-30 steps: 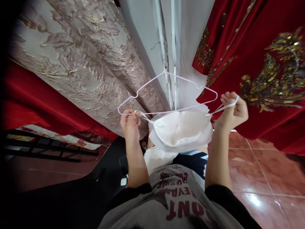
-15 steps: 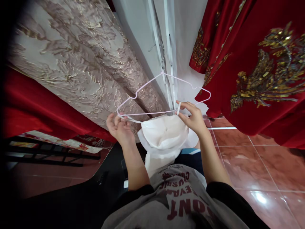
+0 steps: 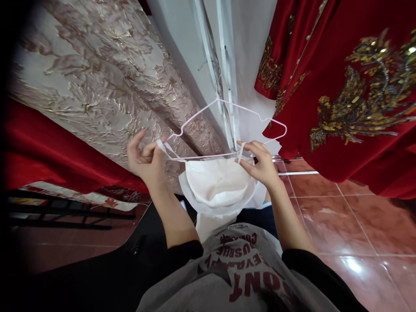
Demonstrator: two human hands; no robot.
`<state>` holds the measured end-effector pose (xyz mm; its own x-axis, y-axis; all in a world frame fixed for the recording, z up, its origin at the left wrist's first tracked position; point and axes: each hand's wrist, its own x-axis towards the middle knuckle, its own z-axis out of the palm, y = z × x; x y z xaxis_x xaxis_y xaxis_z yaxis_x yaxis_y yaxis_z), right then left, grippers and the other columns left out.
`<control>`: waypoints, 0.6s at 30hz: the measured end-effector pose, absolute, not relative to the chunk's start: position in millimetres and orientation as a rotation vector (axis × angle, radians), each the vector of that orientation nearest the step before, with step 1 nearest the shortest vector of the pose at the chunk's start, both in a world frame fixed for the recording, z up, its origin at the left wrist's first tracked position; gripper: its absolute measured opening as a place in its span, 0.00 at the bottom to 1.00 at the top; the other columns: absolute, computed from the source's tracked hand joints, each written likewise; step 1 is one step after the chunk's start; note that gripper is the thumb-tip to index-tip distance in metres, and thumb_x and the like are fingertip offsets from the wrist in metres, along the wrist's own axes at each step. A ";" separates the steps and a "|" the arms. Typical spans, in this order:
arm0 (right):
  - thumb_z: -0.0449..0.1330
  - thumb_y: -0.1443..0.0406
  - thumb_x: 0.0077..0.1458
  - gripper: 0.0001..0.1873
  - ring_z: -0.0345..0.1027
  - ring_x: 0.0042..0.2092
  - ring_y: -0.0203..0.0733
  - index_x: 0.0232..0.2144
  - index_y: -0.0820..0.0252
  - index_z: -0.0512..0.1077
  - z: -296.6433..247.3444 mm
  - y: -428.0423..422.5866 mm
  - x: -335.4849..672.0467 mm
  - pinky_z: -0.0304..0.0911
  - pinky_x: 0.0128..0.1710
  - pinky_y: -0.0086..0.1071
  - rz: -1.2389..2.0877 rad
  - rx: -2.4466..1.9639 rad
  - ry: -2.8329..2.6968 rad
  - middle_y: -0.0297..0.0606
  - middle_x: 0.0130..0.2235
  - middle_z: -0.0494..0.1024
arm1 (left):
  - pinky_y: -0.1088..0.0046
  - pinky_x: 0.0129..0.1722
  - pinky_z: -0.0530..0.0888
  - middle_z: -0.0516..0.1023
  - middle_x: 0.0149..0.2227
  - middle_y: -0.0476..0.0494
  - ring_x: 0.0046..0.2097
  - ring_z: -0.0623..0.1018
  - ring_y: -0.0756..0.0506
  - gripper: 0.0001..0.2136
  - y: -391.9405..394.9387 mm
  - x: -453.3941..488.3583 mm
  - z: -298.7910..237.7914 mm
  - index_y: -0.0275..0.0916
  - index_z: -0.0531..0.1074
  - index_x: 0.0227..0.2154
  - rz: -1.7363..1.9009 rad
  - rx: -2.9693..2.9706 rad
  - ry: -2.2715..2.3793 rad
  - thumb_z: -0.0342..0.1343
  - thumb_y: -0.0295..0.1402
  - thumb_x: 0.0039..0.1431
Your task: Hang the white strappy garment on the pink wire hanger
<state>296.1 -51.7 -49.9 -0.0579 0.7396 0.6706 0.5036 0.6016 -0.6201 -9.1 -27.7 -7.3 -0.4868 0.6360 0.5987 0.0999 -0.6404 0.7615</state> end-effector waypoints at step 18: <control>0.68 0.56 0.62 0.19 0.76 0.46 0.51 0.54 0.46 0.78 -54.4 -50.9 298.2 0.69 0.52 0.48 0.168 -1.035 -1.782 0.38 0.43 0.82 | 0.75 0.36 0.73 0.79 0.29 0.48 0.33 0.76 0.48 0.04 12.8 6.9 4.2 0.40 0.81 0.32 1.674 1.606 1.259 0.71 0.31 0.57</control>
<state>298.2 -50.9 -54.4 -0.1063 0.7084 0.6977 0.5656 0.6202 -0.5435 6.9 12.8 4.2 -0.1821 0.8499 0.4945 0.2391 -0.4495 0.8606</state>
